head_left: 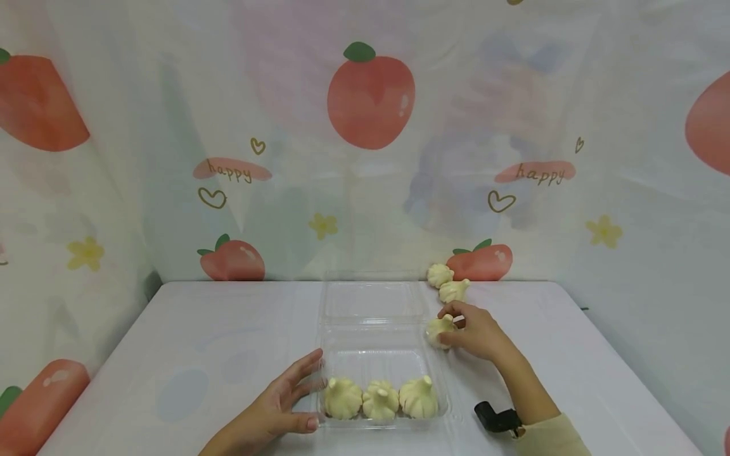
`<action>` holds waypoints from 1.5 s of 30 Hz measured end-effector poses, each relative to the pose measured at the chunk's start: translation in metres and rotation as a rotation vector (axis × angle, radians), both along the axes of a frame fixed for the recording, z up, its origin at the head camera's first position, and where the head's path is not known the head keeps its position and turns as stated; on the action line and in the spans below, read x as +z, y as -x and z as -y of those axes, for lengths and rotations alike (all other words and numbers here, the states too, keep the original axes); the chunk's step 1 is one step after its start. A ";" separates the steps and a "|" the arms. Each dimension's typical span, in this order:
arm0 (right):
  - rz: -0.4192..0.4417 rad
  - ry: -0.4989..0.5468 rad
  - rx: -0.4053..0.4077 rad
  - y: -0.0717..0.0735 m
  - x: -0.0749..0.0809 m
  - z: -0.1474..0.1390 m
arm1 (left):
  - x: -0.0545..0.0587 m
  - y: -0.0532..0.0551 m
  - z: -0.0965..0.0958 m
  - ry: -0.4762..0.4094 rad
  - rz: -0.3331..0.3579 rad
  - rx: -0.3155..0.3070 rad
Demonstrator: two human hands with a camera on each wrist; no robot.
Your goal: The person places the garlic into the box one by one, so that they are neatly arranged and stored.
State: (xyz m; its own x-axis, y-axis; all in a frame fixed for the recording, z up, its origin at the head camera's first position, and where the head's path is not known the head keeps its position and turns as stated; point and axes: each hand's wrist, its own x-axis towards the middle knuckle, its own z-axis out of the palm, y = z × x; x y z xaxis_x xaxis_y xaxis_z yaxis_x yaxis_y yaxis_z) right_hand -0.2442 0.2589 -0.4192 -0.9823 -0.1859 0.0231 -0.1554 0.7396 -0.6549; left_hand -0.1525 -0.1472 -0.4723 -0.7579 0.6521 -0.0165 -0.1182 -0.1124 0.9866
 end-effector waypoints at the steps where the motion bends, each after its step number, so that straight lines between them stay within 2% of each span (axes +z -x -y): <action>1: -0.006 -0.003 0.002 -0.001 0.002 0.000 | 0.000 0.000 0.000 -0.001 0.001 -0.001; 14: -0.107 -0.014 0.023 -0.004 0.015 -0.003 | 0.003 -0.001 0.000 0.004 0.007 0.002; 30: -0.169 -0.047 -0.005 -0.016 0.037 0.000 | 0.002 0.000 0.000 0.002 0.006 -0.003; 45: -0.208 -0.004 0.017 -0.022 0.045 0.008 | 0.004 -0.001 0.000 0.022 0.002 0.009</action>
State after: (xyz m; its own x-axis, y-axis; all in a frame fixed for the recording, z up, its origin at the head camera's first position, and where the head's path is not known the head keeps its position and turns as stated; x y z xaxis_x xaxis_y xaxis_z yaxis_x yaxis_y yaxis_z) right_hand -0.2219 0.2510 -0.3741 -0.9532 -0.2028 0.2241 -0.2992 0.7379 -0.6049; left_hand -0.1516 -0.1476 -0.4688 -0.7640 0.6444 -0.0321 -0.1193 -0.0922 0.9886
